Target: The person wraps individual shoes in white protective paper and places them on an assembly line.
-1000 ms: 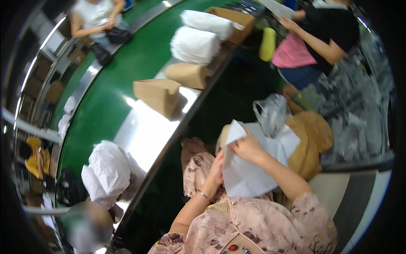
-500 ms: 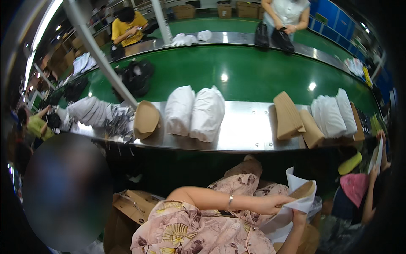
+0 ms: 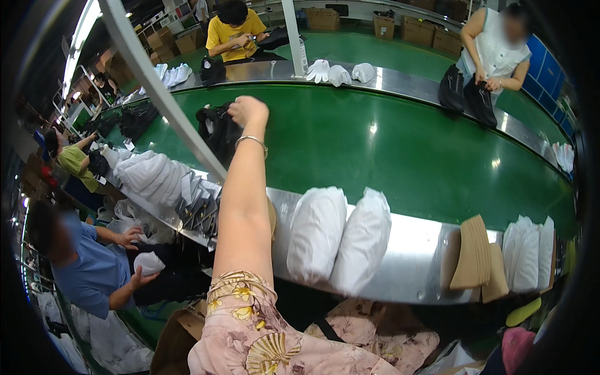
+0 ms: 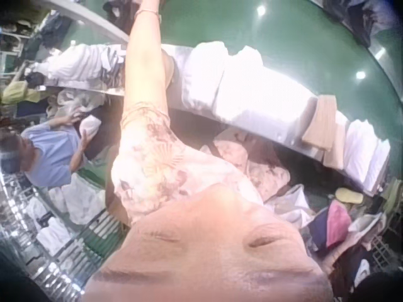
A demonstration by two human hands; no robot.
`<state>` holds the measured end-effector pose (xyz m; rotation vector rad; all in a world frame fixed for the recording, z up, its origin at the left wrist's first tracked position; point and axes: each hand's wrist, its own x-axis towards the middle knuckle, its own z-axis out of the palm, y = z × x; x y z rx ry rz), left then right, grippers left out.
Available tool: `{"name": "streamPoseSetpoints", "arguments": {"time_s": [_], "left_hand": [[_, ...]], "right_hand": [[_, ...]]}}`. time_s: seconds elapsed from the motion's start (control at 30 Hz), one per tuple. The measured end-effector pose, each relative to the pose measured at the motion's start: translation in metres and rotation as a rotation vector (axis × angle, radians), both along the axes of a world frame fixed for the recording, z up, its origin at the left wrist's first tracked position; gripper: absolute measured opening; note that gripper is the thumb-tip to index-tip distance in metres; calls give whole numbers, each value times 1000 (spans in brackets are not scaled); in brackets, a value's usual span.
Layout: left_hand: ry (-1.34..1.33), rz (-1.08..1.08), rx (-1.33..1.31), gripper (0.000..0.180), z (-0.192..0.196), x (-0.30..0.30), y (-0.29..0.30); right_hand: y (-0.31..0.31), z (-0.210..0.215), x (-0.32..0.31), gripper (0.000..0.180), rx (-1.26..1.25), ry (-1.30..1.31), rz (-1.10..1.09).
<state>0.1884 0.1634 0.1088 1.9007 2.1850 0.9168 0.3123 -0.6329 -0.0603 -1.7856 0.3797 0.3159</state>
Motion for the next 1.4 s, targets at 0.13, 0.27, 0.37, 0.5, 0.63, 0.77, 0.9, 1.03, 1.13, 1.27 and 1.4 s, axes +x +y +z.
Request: {"name": "streamPoseSetpoints", "arguments": {"time_s": [0.13, 0.27, 0.37, 0.5, 0.63, 0.77, 0.9, 1.03, 1.13, 1.27, 1.4], "left_hand": [[-31, 261, -50, 41, -38, -15, 74], [310, 127, -365, 72, -51, -24, 95], [479, 260, -284, 90, -101, -75, 124], [473, 114, -409, 78, -97, -83, 147], [468, -228, -343, 49, -111, -104, 175], [416, -553, -146, 40, -99, -89, 155], [561, -678, -185, 39, -37, 61, 40], [450, -888, -179, 40, 6, 197, -67], [94, -1137, -29, 45, 39, 309, -136], [-265, -1348, -8, 35, 101, 380, -252], [-321, -1339, 210, 34, 117, 391, -292]], "right_hand": [[12, 1, 10, 59, -35, 80, -87], [-12, 7, -7, 55, -60, 135, -233], [-31, 8, -20, 52, -48, 149, -269], [-50, 11, -53, 49, -30, 161, -333], [-62, 7, -83, 45, 18, 174, -385], [-71, -1, -99, 42, 64, 174, -386], [-66, -2, -111, 35, 65, 120, -391], [-68, -2, -122, 33, 195, 80, -436], [-79, 15, -147, 38, 221, 33, -518], [-114, 21, -200, 47, 258, -23, -726], [-130, 20, -241, 51, 266, -59, -804]]}}
